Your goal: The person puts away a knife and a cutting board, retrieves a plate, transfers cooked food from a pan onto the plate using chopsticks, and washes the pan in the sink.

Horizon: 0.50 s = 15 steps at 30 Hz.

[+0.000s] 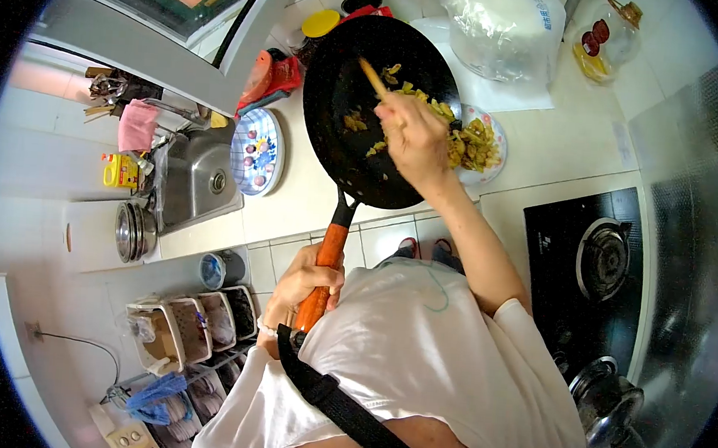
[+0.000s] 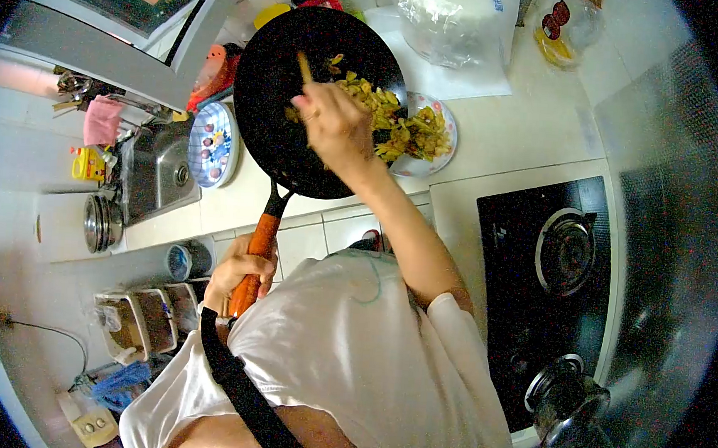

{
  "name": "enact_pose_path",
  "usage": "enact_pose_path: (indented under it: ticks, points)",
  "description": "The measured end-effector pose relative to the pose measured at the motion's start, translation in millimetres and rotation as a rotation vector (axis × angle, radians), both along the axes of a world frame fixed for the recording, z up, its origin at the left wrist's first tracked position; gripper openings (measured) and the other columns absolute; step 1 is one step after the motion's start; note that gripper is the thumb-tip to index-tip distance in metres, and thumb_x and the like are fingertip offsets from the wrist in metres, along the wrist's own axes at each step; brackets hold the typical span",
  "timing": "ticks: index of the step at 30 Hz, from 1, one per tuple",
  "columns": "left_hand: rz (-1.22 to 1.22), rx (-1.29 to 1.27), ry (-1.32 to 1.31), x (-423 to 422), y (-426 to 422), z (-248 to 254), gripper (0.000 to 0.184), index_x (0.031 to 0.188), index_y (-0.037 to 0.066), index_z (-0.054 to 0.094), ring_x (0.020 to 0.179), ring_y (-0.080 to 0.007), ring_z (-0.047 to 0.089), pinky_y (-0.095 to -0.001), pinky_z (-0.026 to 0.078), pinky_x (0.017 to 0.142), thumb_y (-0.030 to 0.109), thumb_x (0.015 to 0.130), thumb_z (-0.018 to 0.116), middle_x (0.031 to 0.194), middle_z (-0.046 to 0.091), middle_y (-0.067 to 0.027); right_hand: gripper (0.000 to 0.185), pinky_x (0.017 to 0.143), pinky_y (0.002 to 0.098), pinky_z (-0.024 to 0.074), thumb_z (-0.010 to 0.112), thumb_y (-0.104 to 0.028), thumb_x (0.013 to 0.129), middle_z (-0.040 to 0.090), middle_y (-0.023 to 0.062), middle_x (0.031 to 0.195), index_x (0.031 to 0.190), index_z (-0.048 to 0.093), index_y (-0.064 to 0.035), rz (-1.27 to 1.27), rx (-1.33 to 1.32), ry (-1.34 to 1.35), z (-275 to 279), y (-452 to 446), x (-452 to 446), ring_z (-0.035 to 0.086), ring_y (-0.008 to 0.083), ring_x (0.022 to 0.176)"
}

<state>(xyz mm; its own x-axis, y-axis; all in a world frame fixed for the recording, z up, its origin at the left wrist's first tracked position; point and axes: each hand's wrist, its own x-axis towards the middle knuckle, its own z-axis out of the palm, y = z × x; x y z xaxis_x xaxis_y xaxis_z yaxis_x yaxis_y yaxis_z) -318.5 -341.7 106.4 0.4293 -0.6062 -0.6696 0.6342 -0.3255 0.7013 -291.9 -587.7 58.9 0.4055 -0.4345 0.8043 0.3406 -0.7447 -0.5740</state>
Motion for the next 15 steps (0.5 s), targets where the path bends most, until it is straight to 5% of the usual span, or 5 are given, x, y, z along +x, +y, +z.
enact_pose_path:
  ticks: [3, 9, 15]
  points:
    - [-0.002, -0.005, -0.004, 2, 1, -2, 0.025, 0.085, -0.004, 0.046, 0.039, -0.0214, 0.050, -0.0314, 0.042, 0.039, 0.001, 0.063, 0.058, 0.058, 0.050, -0.0110, 0.014, 0.054, 0.0370, 0.0479, 0.058, -0.015, 0.088, 0.063, 0.0150, 0.077, 0.092, 0.061, -0.0018, -0.060, 0.091, 0.239, -14, -14, -10, 0.061, 0.0304, 0.065]
    - [-0.018, -0.008, 0.006, 2, 2, -3, 0.024, 0.083, -0.004, 0.046, 0.039, -0.0213, 0.049, -0.0313, 0.042, 0.039, 0.000, 0.063, 0.058, 0.057, 0.050, -0.0107, 0.015, 0.055, 0.0336, 0.0490, 0.064, -0.013, 0.084, 0.063, 0.0134, 0.077, 0.092, 0.060, -0.0004, 0.022, -0.015, -0.106, 19, 8, -10, 0.063, 0.0281, 0.065]
    - [0.000, -0.034, 0.024, 0, 4, -2, 0.023, 0.083, -0.004, 0.047, 0.039, -0.0213, 0.049, -0.0314, 0.041, 0.039, -0.001, 0.063, 0.057, 0.056, 0.050, -0.0108, 0.014, 0.054, 0.0382, 0.0488, 0.062, -0.014, 0.085, 0.060, 0.0146, 0.076, 0.086, 0.055, -0.0009, -0.049, 0.110, 0.280, -10, -8, -23, 0.060, 0.0295, 0.064]
